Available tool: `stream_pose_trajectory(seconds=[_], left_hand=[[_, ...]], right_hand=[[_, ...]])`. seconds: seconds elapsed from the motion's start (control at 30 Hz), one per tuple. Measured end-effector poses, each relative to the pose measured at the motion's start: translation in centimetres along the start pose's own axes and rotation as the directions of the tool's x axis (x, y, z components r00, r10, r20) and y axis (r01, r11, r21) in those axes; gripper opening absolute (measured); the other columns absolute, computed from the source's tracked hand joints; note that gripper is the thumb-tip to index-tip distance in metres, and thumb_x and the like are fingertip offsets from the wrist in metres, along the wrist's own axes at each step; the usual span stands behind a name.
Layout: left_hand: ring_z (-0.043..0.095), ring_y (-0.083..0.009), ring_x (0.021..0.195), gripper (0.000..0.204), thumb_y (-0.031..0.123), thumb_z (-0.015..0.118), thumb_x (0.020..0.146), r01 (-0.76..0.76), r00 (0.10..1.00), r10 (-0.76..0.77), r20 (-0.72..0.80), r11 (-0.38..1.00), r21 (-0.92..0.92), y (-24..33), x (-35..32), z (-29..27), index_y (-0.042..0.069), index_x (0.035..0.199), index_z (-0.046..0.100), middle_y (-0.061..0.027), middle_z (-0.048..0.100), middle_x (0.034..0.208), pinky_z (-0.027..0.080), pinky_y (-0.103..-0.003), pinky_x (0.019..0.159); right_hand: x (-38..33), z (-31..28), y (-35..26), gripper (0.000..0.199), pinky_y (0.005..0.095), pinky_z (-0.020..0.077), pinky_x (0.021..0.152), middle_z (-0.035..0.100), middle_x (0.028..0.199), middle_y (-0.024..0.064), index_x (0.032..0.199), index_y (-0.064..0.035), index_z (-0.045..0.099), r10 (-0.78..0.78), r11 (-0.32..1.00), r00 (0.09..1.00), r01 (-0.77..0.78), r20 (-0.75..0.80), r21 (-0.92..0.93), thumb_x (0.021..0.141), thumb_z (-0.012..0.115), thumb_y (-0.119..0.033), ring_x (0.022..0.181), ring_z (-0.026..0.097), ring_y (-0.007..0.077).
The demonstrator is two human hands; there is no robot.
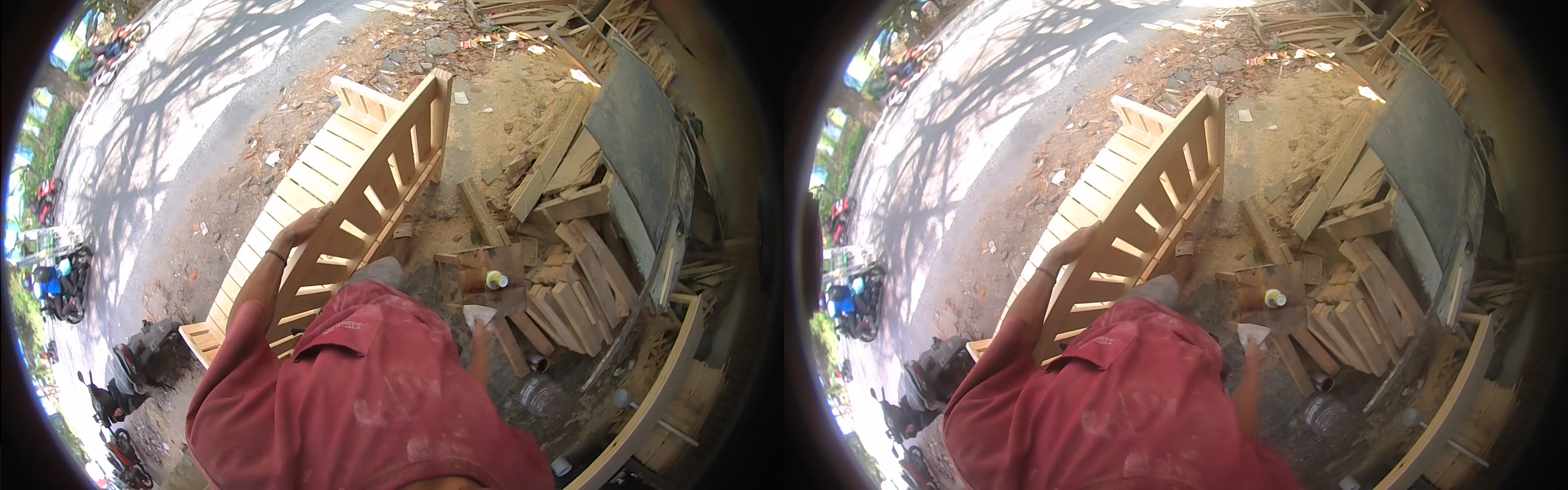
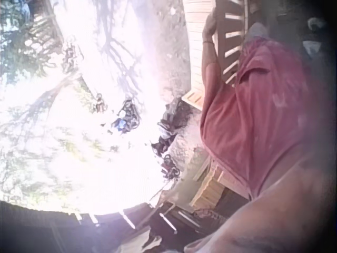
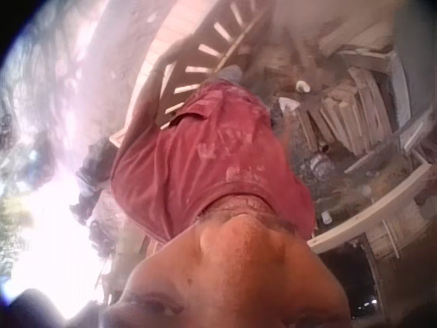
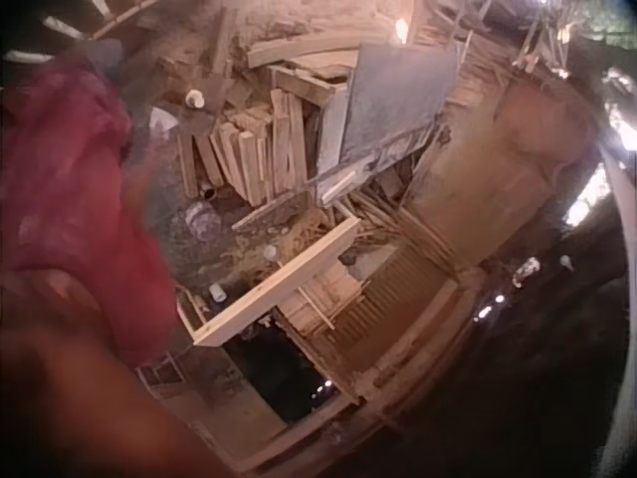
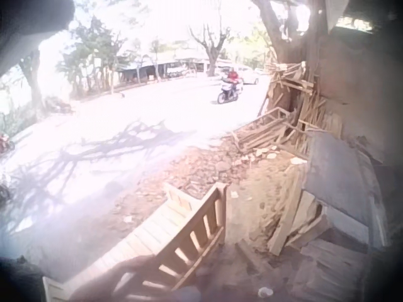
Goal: The person sands the wooden frame of a bench by hand using a piece of sandpaper, reaching into the slats and along the edges.
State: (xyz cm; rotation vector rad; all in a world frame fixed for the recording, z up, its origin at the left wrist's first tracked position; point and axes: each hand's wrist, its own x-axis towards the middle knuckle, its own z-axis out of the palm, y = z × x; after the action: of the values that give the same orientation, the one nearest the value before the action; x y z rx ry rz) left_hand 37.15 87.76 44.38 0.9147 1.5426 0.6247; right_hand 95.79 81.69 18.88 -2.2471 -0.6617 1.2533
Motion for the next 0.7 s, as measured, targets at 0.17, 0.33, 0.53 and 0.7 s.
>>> stream_pose_trajectory(seconds=[0.17, 0.33, 0.53, 0.7], left_hand=[[0.050, -0.0297, 0.133, 0.063, 0.047, 0.030, 0.109, -0.157, 0.988, 0.155, 0.022, 0.973, 0.172, 7.8, 13.0, -0.7, -0.003, 0.145, 0.046, -0.0196, 0.053, 0.144, 0.036, -0.038, 0.113], [0.051, -0.0295, 0.131, 0.062, 0.046, 0.030, 0.109, -0.146, 0.989, 0.146, 0.016, 0.986, 0.081, 11.8, 22.7, -0.7, -0.003, 0.144, 0.046, -0.0199, 0.055, 0.141, 0.038, -0.038, 0.112], [0.057, -0.0296, 0.125, 0.060, 0.046, 0.027, 0.109, -0.176, 0.984, 0.176, -0.019, 0.984, 0.036, 17.6, 32.6, -0.3, 0.001, 0.144, 0.047, -0.0197, 0.061, 0.134, 0.043, -0.040, 0.107], [0.062, -0.0425, 0.108, 0.047, 0.038, 0.035, 0.108, -0.150, 0.959, 0.160, -0.235, 0.987, 0.059, 22.7, 37.9, 0.9, 0.003, 0.129, 0.057, -0.0258, 0.067, 0.113, 0.047, -0.049, 0.096]], right_hand=[[4.4, 3.0, -15.8, 0.044, 0.0401, 0.0516, 0.080, 0.070, 0.108, 0.0166, 0.119, 0.0059, 0.067, -0.278, 0.919, 0.958, 0.287, 0.073, -0.271, 0.083, 0.068, -0.020, 0.095, 0.067, 0.0270], [8.0, 4.6, -35.2, 0.041, 0.0368, 0.0510, 0.084, 0.070, 0.110, 0.0147, 0.120, 0.0056, 0.065, -0.356, 0.899, 0.920, 0.385, 0.162, -0.209, 0.085, 0.067, -0.016, 0.097, 0.066, 0.0245], [16.0, 8.5, -51.6, 0.039, 0.0345, 0.0498, 0.087, 0.069, 0.112, 0.0126, 0.121, 0.0047, 0.064, -0.496, 0.860, 0.838, 0.510, 0.229, -0.004, 0.089, 0.066, -0.016, 0.098, 0.065, 0.0225], [22.4, 14.9, -64.3, 0.039, 0.0358, 0.0500, 0.089, 0.066, 0.116, 0.0124, 0.124, 0.0053, 0.061, -0.452, 0.884, 0.829, 0.466, 0.330, 0.041, 0.092, 0.065, -0.016, 0.101, 0.064, 0.0219]])
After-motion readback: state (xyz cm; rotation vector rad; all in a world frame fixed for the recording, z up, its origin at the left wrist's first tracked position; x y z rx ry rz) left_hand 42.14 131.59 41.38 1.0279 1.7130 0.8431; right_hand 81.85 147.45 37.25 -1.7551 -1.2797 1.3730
